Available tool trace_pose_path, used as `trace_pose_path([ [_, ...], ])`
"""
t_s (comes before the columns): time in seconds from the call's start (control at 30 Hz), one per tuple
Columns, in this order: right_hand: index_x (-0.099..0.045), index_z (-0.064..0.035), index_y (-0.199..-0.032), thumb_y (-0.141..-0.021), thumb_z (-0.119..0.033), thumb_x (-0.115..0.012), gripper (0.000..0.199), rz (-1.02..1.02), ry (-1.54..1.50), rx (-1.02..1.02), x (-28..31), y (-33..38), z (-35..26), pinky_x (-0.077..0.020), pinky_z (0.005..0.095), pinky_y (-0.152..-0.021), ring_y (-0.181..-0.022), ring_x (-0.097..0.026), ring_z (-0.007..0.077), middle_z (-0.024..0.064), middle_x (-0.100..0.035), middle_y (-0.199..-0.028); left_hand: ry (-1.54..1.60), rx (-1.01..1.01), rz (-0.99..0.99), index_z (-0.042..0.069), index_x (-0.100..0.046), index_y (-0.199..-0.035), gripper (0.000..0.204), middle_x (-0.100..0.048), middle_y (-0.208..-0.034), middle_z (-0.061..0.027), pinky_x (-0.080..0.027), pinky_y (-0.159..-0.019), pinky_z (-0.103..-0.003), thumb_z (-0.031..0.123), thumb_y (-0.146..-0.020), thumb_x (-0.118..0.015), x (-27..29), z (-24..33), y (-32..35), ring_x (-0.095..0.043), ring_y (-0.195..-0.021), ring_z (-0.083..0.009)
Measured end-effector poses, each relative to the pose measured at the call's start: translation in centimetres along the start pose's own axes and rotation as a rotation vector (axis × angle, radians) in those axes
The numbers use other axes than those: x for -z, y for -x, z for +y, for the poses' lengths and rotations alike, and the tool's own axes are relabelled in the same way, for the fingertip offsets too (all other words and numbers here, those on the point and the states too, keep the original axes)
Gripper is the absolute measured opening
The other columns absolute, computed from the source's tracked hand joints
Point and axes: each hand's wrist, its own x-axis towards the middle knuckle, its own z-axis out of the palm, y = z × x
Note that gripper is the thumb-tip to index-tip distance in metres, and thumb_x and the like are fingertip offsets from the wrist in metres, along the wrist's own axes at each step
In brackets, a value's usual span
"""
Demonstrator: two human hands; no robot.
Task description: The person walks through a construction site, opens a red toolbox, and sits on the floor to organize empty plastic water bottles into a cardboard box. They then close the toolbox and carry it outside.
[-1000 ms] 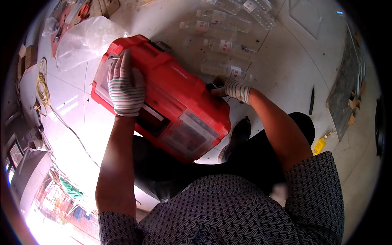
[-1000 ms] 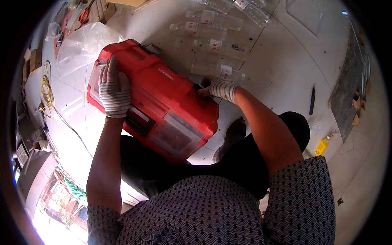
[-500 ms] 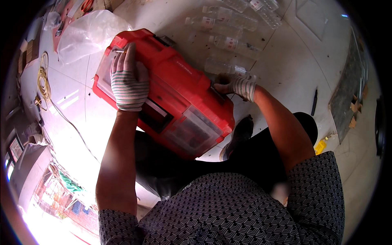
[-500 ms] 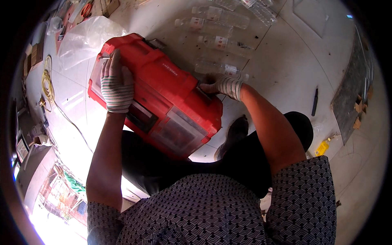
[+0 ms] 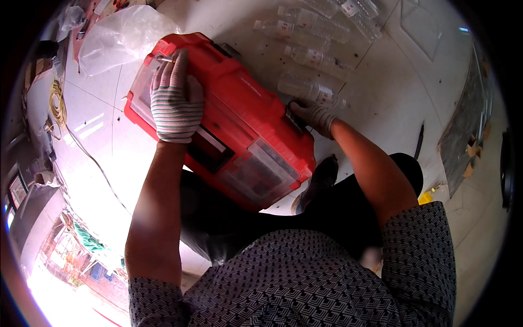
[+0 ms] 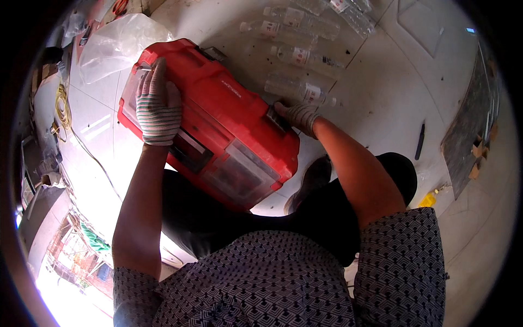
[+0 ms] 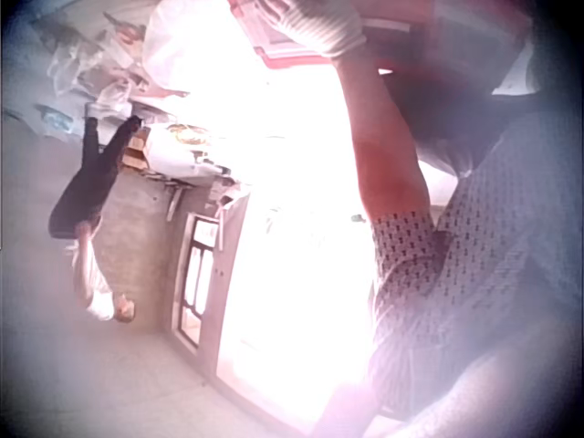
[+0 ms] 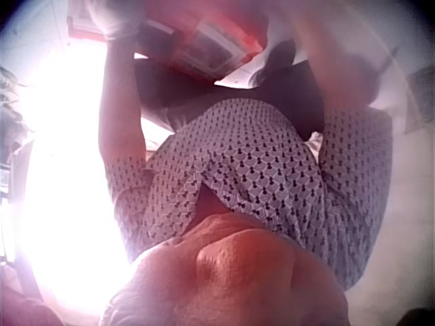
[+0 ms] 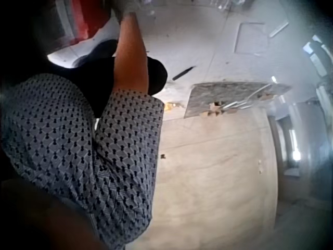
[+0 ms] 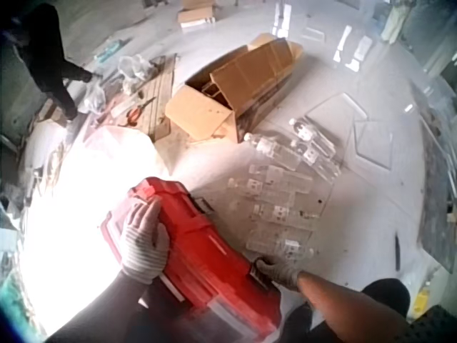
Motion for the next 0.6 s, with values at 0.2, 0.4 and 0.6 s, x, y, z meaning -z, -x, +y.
trace_pose_path([
  [0.2,-0.063,0.0009,-0.118,-0.098,-0.043,-0.047,0.051,0.092,0.128,-0.002,-0.4,-0.8,0.6,-0.0444,0.0351,-0.09,-0.099,-0.06,0.019,0.0097,-0.068,-0.105,0.012,-0.004,0.009,0.005,-0.054,-0.131,0.05,-0.061,-0.12,-0.0169,-0.041,-0.1,-0.049,0.006,-0.082,-0.057,-0.1,-0.1,0.1,-0.056,-0.111,-0.0368],
  [0.4,-0.058,-0.0017,-0.129,-0.1,-0.042,-0.049,0.051,0.03,0.065,-0.043,0.0,-1.7,1.4,-0.0459,0.0309,-0.089,-0.1,-0.058,0.0138,0.0056,-0.065,-0.111,-0.013,-0.014,0.008,0.005,-0.054,-0.131,0.049,-0.061,-0.12,-0.0173,-0.041,-0.1,-0.049,0.006,-0.082,-0.057,0.0,0.1,-0.2,-0.056,-0.111,-0.0366],
  [0.6,-0.059,-0.0032,-0.129,-0.1,-0.045,-0.051,0.052,-0.014,-0.012,-0.008,0.3,-1.2,1.8,-0.0463,0.0311,-0.088,-0.099,-0.057,0.0132,0.0045,-0.065,-0.111,-0.013,-0.013,-0.002,0.005,-0.054,-0.131,0.049,-0.061,-0.121,-0.0175,-0.041,-0.101,-0.048,0.006,-0.082,-0.057,0.0,0.3,-0.2,-0.056,-0.112,-0.0368],
])
